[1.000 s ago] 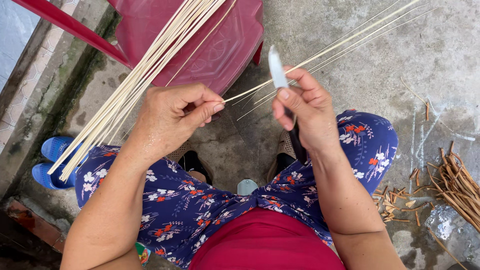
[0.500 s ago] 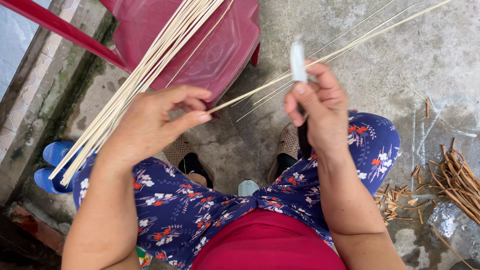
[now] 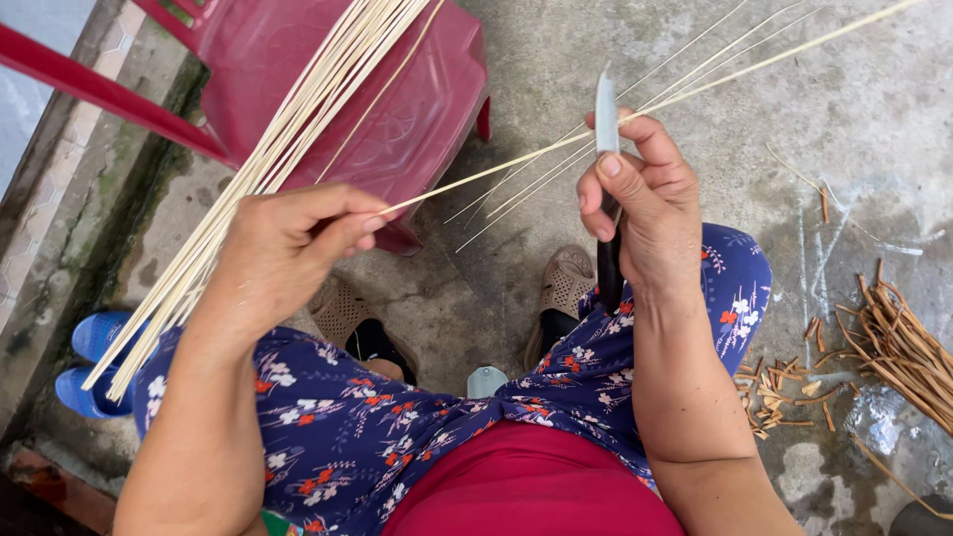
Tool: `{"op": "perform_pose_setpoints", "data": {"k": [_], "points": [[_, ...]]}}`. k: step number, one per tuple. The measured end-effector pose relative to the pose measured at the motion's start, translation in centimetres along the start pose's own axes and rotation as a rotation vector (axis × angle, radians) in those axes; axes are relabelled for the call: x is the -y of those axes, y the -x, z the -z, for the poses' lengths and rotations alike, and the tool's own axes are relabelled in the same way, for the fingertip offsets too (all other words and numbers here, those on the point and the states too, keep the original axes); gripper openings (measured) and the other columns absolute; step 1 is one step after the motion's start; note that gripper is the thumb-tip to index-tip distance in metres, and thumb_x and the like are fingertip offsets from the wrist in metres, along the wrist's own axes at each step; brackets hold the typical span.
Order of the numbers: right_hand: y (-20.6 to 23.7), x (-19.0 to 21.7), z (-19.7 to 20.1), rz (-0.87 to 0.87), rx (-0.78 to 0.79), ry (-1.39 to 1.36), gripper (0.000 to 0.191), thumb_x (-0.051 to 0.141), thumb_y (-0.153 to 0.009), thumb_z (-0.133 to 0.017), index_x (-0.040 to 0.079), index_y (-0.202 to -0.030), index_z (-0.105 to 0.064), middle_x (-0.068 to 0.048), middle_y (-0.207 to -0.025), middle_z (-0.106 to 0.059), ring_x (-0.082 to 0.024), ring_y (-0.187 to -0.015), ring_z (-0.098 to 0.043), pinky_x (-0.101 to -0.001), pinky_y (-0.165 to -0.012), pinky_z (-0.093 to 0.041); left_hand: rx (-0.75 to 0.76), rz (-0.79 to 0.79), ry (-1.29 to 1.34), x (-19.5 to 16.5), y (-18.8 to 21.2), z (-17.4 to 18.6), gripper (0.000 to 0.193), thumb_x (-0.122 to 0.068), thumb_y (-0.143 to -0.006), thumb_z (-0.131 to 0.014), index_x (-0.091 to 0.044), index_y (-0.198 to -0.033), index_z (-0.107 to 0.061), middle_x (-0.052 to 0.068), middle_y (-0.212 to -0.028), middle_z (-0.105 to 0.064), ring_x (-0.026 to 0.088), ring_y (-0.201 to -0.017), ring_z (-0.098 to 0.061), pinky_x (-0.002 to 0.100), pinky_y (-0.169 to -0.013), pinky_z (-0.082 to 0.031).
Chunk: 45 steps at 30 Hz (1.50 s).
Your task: The person sits on the floor and uses a knife to shave thin strips from bamboo rods. They hold the rods in one hand and carefully scrape the surface with the knife, producing fine shavings that fall to the floor.
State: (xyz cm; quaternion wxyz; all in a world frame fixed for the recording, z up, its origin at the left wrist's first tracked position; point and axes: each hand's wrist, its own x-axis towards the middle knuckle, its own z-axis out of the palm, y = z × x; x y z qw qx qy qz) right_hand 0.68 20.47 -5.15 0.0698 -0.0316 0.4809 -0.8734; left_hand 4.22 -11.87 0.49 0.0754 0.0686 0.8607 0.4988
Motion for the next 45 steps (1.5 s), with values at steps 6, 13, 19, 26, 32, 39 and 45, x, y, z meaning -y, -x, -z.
{"op": "perform_pose_setpoints", "data": {"k": [6,13,19,26,32,39,45], "points": [[0.2,1.3,2.2,0.12,-0.059,-0.008,0.026,0.0,-0.106,-0.064,0.001,-0.132,-0.06,-0.015,-0.14,-0.065,-0.014,-0.076,-0.065,-0.0238,-0.049,-0.041,-0.009,0.059,-0.047,0.7,0.6,1.6,0.017,-0.003,-0.097,-0.068,-0.004,-0.111,-0.077,0.004,-0.088,-0.078,0.008,-0.078,-0.072,0.022,-0.072,-0.06],[0.3,3.5,4.5,0.164,-0.144,0.026,0.027,0.006,-0.111,-0.065,0.001,-0.138,-0.061,-0.01,-0.077,-0.064,-0.01,-0.05,-0.046,-0.0223,-0.048,-0.036,-0.052,0.129,-0.127,1.4,1.3,3.8,0.02,-0.003,-0.097,-0.067,-0.005,-0.114,-0.078,0.005,-0.089,-0.078,0.009,-0.082,-0.072,0.023,-0.076,-0.058],[1.0,4.9,8.2,0.261,-0.272,0.026,0.025,0.009,-0.114,-0.063,0.002,-0.138,-0.059,-0.008,-0.075,-0.063,-0.01,-0.049,-0.043,-0.0213,-0.047,-0.033,-0.102,0.169,-0.114,3.2,1.8,5.6,0.019,-0.004,-0.097,-0.07,-0.002,-0.115,-0.076,0.006,-0.098,-0.076,0.01,-0.084,-0.069,0.023,-0.079,-0.056],[1.7,5.9,14.4,0.427,-0.541,-0.17,0.031,0.014,-0.121,-0.054,0.011,-0.151,-0.051,-0.004,-0.084,-0.061,-0.009,-0.057,-0.045,-0.0246,-0.052,-0.036,-0.198,0.157,0.004,4.5,1.5,7.1,0.016,-0.004,-0.106,-0.065,-0.002,-0.12,-0.071,0.005,-0.097,-0.072,0.007,-0.084,-0.064,0.02,-0.082,-0.054],[1.7,4.3,14.2,0.362,-0.477,-0.282,0.02,0.016,-0.126,-0.05,0.008,-0.143,-0.045,-0.003,-0.084,-0.053,-0.008,-0.059,-0.042,-0.0233,-0.055,-0.032,-0.234,0.066,-0.01,2.8,-0.6,2.9,0.015,0.0,-0.107,-0.067,-0.001,-0.121,-0.072,0.005,-0.101,-0.072,0.007,-0.084,-0.065,0.021,-0.075,-0.054],[1.2,-0.1,4.0,0.11,-0.181,-0.1,0.022,0.015,-0.115,-0.059,0.003,-0.133,-0.062,-0.006,-0.077,-0.063,-0.011,-0.055,-0.049,-0.0231,-0.049,-0.039,0.019,0.25,-0.033,2.5,-6.5,-8.0,0.017,-0.015,-0.099,-0.067,-0.015,-0.113,-0.077,0.0,-0.086,-0.075,0.004,-0.066,-0.065,0.02,-0.057,-0.055],[0.5,0.0,1.9,0.082,-0.122,-0.062,0.025,0.015,-0.113,-0.06,-0.001,-0.133,-0.062,-0.008,-0.084,-0.064,-0.011,-0.057,-0.05,-0.0246,-0.057,-0.042,0.087,0.168,0.006,3.4,-10.2,-15.0,0.019,-0.017,-0.099,-0.065,-0.013,-0.113,-0.077,0.0,-0.082,-0.074,0.008,-0.065,-0.061,0.025,-0.057,-0.048]]}}
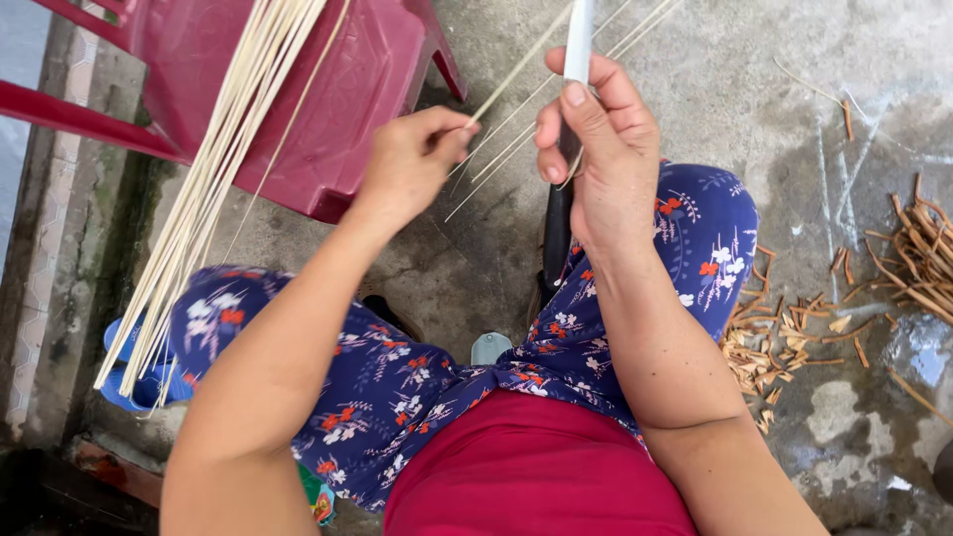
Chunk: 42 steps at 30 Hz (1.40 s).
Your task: The person sits on the floor and uses a knife to shave thin strips from bamboo rods. They hold the rods in one hand and carefully scrape the surface with the knife, producing fine shavings that fall to the floor.
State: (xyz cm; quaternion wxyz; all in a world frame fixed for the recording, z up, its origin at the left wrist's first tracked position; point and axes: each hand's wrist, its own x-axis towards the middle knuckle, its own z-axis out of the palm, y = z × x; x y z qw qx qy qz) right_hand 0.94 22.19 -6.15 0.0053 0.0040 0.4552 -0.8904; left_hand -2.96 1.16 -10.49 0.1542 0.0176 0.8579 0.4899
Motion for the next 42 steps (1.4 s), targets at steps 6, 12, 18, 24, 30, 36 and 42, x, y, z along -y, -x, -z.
{"op": "perform_pose_setpoints", "data": {"k": [6,12,18,24,30,36,42], "points": [[-0.8,0.0,1.2,0.026,0.002,-0.006,0.026,0.014,-0.111,-0.063,0.002,-0.134,-0.061,-0.007,-0.083,-0.063,-0.011,-0.061,-0.049,-0.021,-0.051,-0.039,-0.244,-0.344,-0.089,0.2,-4.5,-4.0,0.03,-0.023,-0.094,-0.074,-0.008,-0.12,-0.071,0.008,-0.096,-0.072,0.016,-0.08,-0.07,0.033,-0.072,-0.056],[-0.7,0.9,3.3,0.005,-0.023,0.02,0.014,0.011,-0.116,-0.062,-0.001,-0.124,-0.063,-0.01,-0.081,-0.065,-0.012,-0.057,-0.049,-0.0232,-0.052,-0.04,-0.465,-0.345,-0.167,1.2,-8.4,1.4,0.018,-0.021,-0.089,-0.078,-0.014,-0.106,-0.076,0.008,-0.099,-0.075,0.022,-0.088,-0.072,0.037,-0.08,-0.058],[-0.4,1.4,3.7,-0.039,-0.058,0.054,0.017,0.011,-0.114,-0.061,0.001,-0.128,-0.063,-0.01,-0.084,-0.066,-0.014,-0.059,-0.053,-0.0254,-0.055,-0.043,-0.369,0.018,-0.616,4.3,-7.7,10.6,0.023,-0.025,-0.085,-0.081,-0.009,-0.098,-0.072,0.012,-0.095,-0.073,0.028,-0.09,-0.07,0.042,-0.078,-0.054],[-0.3,1.2,2.6,-0.088,-0.01,0.092,0.018,0.011,-0.112,-0.062,-0.001,-0.125,-0.065,-0.011,-0.087,-0.067,-0.015,-0.061,-0.052,-0.0269,-0.058,-0.044,-0.073,0.369,-0.986,5.2,-7.1,11.2,0.041,-0.036,-0.09,-0.077,0.002,-0.103,-0.066,0.016,-0.088,-0.067,0.024,-0.073,-0.065,0.034,-0.062,-0.058],[-0.7,0.7,2.3,-0.108,0.009,0.115,0.018,0.009,-0.111,-0.061,-0.002,-0.125,-0.064,-0.011,-0.085,-0.067,-0.015,-0.061,-0.053,-0.0263,-0.057,-0.044,-0.186,0.22,-0.224,2.4,-6.1,11.2,0.014,-0.025,-0.097,-0.066,-0.014,-0.098,-0.075,-0.002,-0.079,-0.07,0.006,-0.068,-0.063,0.02,-0.062,-0.057],[-0.5,0.3,1.1,-0.14,0.088,0.235,0.035,0.01,-0.11,-0.059,-0.004,-0.142,-0.057,-0.01,-0.082,-0.066,-0.012,-0.059,-0.053,-0.022,-0.056,-0.043,-0.118,-0.132,0.186,-2.3,-3.4,9.7,0.014,-0.016,-0.101,-0.063,-0.016,-0.107,-0.076,-0.003,-0.077,-0.071,0.0,-0.063,-0.061,0.014,-0.055,-0.053],[0.4,1.2,-0.3,-0.143,0.196,0.245,0.059,0.01,-0.107,-0.06,0.001,-0.161,-0.038,-0.011,-0.08,-0.067,-0.012,-0.058,-0.054,-0.022,-0.054,-0.043,-0.021,-0.246,0.064,-5.8,-0.4,6.4,0.012,-0.018,-0.099,-0.068,-0.013,-0.106,-0.076,-0.002,-0.076,-0.073,0.001,-0.06,-0.062,0.017,-0.052,-0.053]]}}
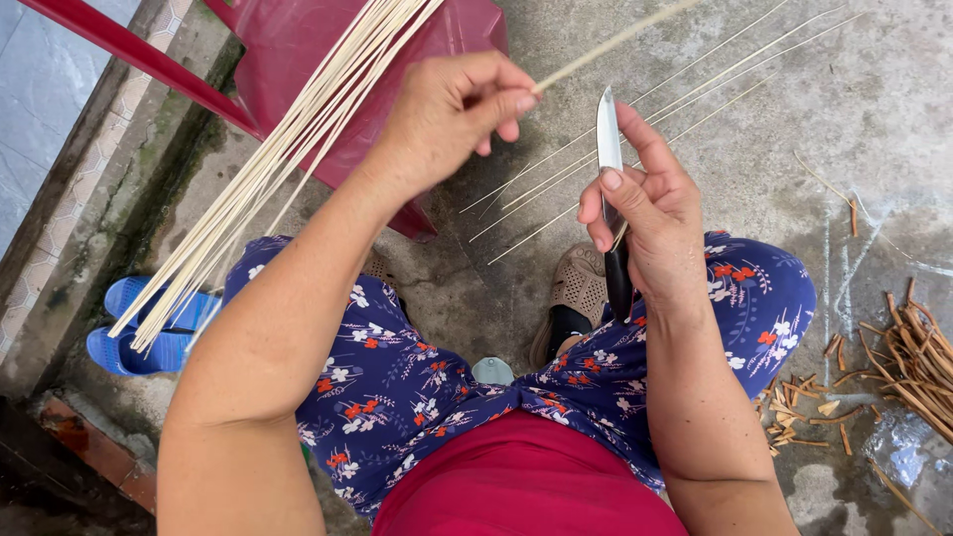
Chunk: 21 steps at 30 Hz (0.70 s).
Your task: The person sits on the floor and uses a knife to shave thin strips from bamboo rods. They hold the rods in one hand and carefully scrape the surface with the knife, producing fine shavings that fall to the floor.
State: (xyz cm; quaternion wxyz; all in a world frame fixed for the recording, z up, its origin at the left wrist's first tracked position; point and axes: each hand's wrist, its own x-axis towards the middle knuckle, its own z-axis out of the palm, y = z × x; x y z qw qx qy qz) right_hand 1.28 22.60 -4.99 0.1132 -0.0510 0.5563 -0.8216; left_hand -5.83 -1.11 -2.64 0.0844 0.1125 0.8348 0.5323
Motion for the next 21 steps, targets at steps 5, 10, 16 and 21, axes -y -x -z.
{"op": "perform_pose_setpoints", "data": {"k": [5,10,16,21], "points": [[-0.6,0.6,-0.2,0.051,0.031,-0.052,0.048,0.008,-0.109,-0.06,0.002,-0.154,-0.044,-0.012,-0.083,-0.067,-0.013,-0.059,-0.054,-0.0233,-0.056,-0.043,0.062,-0.12,0.002,-2.0,3.4,-0.9,0.021,-0.014,-0.101,-0.066,-0.011,-0.12,-0.073,-0.001,-0.081,-0.075,0.003,-0.067,-0.066,0.022,-0.056,-0.054],[-2.8,1.5,0.6,0.076,0.077,-0.075,0.034,0.004,-0.112,-0.059,-0.003,-0.145,-0.051,-0.014,-0.09,-0.069,-0.013,-0.059,-0.056,-0.0248,-0.053,-0.044,0.069,-0.016,0.005,-2.2,5.6,1.3,0.023,-0.014,-0.098,-0.066,-0.013,-0.121,-0.073,-0.002,-0.086,-0.076,0.004,-0.066,-0.065,0.023,-0.058,-0.056],[-5.2,3.0,2.8,0.154,0.084,-0.099,0.037,0.002,-0.113,-0.06,-0.001,-0.149,-0.052,-0.013,-0.082,-0.068,-0.014,-0.062,-0.06,-0.0225,-0.049,-0.043,-0.052,0.099,-0.021,0.5,7.3,5.8,0.018,-0.016,-0.099,-0.069,-0.013,-0.115,-0.076,-0.001,-0.087,-0.077,0.006,-0.074,-0.071,0.024,-0.066,-0.061],[-5.2,3.0,4.0,0.221,-0.008,-0.156,0.034,0.002,-0.113,-0.063,-0.001,-0.145,-0.052,-0.013,-0.08,-0.067,-0.013,-0.057,-0.057,-0.0231,-0.05,-0.043,-0.103,0.057,-0.191,2.5,8.8,10.3,0.018,-0.012,-0.1,-0.069,-0.009,-0.117,-0.076,0.003,-0.094,-0.078,0.008,-0.084,-0.072,0.023,-0.073,-0.058]]}}
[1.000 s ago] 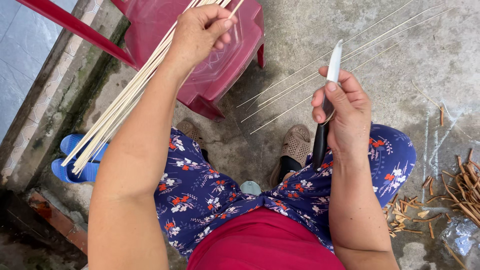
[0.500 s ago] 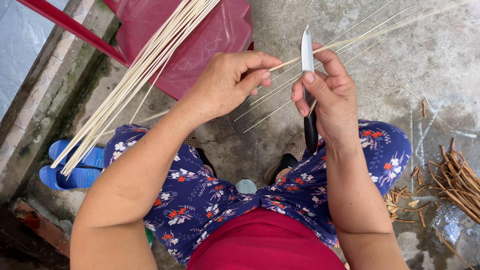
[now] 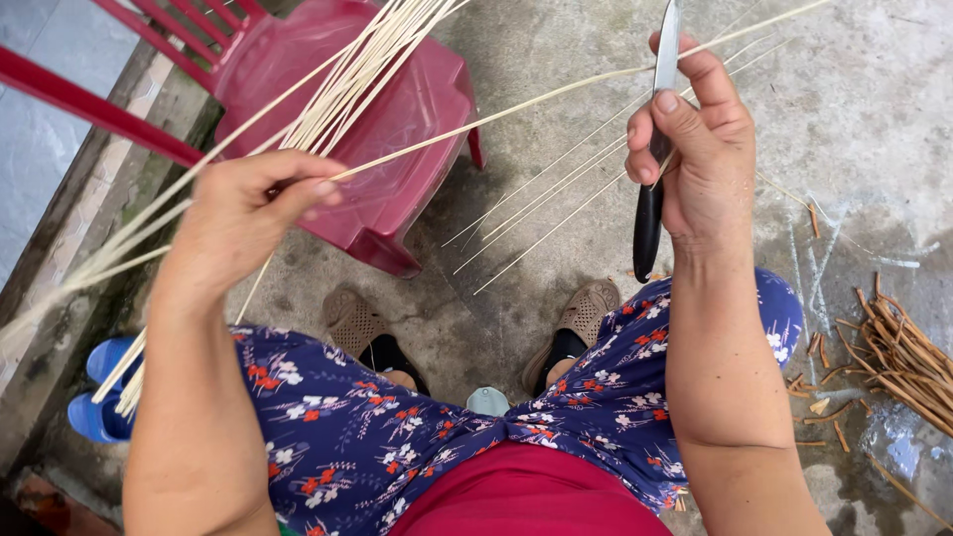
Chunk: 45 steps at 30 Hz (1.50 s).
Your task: The person sits on the floor and uses a knife to shave thin strips from bamboo rods. They hold the rods in one hand and carefully scrape the surface with the knife, producing fine shavings that fall to the floor.
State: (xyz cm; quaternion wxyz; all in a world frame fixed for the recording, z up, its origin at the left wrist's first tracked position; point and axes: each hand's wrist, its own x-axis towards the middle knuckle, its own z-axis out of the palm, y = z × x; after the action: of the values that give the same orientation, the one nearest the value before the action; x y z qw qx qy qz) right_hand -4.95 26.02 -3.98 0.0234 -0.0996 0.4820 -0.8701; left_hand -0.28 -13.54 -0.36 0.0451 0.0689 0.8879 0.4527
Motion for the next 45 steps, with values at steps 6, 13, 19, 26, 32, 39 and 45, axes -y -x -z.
{"op": "perform_pose_setpoints", "data": {"k": [6,13,19,26,32,39,45], "points": [[0.7,-0.5,0.0,-0.031,0.025,0.041,0.035,0.004,-0.11,-0.064,0.002,-0.144,-0.055,-0.014,-0.08,-0.069,-0.013,-0.053,-0.055,-0.0227,-0.049,-0.043,-0.032,0.093,0.01,-0.4,1.2,1.9,0.024,-0.009,-0.097,-0.07,-0.006,-0.121,-0.075,0.005,-0.091,-0.075,0.009,-0.08,-0.067,0.023,-0.071,-0.054],[0.4,-0.9,-0.6,-0.025,-0.07,0.039,0.029,0.004,-0.108,-0.065,0.0,-0.135,-0.055,-0.012,-0.098,-0.071,-0.015,-0.059,-0.055,-0.0261,-0.049,-0.041,-0.035,0.23,0.052,-2.4,1.1,-0.5,0.016,-0.011,-0.097,-0.071,-0.007,-0.111,-0.077,0.004,-0.087,-0.077,0.007,-0.073,-0.069,0.021,-0.061,-0.054],[0.5,0.0,-0.9,-0.051,0.009,0.026,0.025,0.006,-0.116,-0.066,0.0,-0.139,-0.058,-0.012,-0.081,-0.066,-0.013,-0.056,-0.052,-0.0226,-0.05,-0.04,-0.15,-0.296,-0.049,-3.9,0.3,-2.6,0.014,-0.008,-0.102,-0.075,-0.005,-0.115,-0.076,0.005,-0.1,-0.077,0.009,-0.083,-0.071,0.024,-0.072,-0.056],[-0.1,0.1,1.6,0.006,-0.073,0.157,0.018,0.008,-0.118,-0.064,0.002,-0.132,-0.057,-0.007,-0.075,-0.062,-0.011,-0.051,-0.049,-0.0226,-0.049,-0.035,-0.229,-0.248,-0.16,-3.6,0.5,-1.8,0.012,-0.01,-0.1,-0.078,-0.007,-0.111,-0.077,0.005,-0.093,-0.077,0.009,-0.072,-0.067,0.025,-0.063,-0.053],[-0.5,1.2,6.5,0.045,-0.177,0.105,0.02,0.011,-0.125,-0.056,0.002,-0.142,-0.05,-0.008,-0.086,-0.065,-0.013,-0.06,-0.053,-0.0219,-0.055,-0.036,-0.175,-0.011,-0.109,-2.4,1.6,0.9,0.009,-0.014,-0.099,-0.077,-0.009,-0.106,-0.078,0.003,-0.079,-0.075,0.006,-0.064,-0.064,0.024,-0.057,-0.049],[0.1,-1.4,-0.4,-0.114,0.086,0.177,0.033,0.01,-0.117,-0.064,-0.001,-0.147,-0.053,-0.008,-0.079,-0.067,-0.01,-0.049,-0.052,-0.0211,-0.045,-0.039,-0.046,-0.103,0.126,-2.5,1.4,-1.3,0.017,-0.008,-0.104,-0.067,-0.007,-0.12,-0.074,0.0,-0.088,-0.076,0.002,-0.074,-0.066,0.02,-0.063,-0.055],[0.6,-3.4,-5.3,-0.295,0.186,0.037,0.04,0.007,-0.111,-0.063,-0.002,-0.148,-0.051,-0.012,-0.08,-0.069,-0.012,-0.054,-0.053,-0.0219,-0.051,-0.041,0.08,-0.023,0.213,-2.9,1.1,-2.4,0.024,-0.008,-0.103,-0.062,-0.009,-0.125,-0.071,-0.002,-0.088,-0.076,0.002,-0.069,-0.065,0.019,-0.062,-0.057]]}}
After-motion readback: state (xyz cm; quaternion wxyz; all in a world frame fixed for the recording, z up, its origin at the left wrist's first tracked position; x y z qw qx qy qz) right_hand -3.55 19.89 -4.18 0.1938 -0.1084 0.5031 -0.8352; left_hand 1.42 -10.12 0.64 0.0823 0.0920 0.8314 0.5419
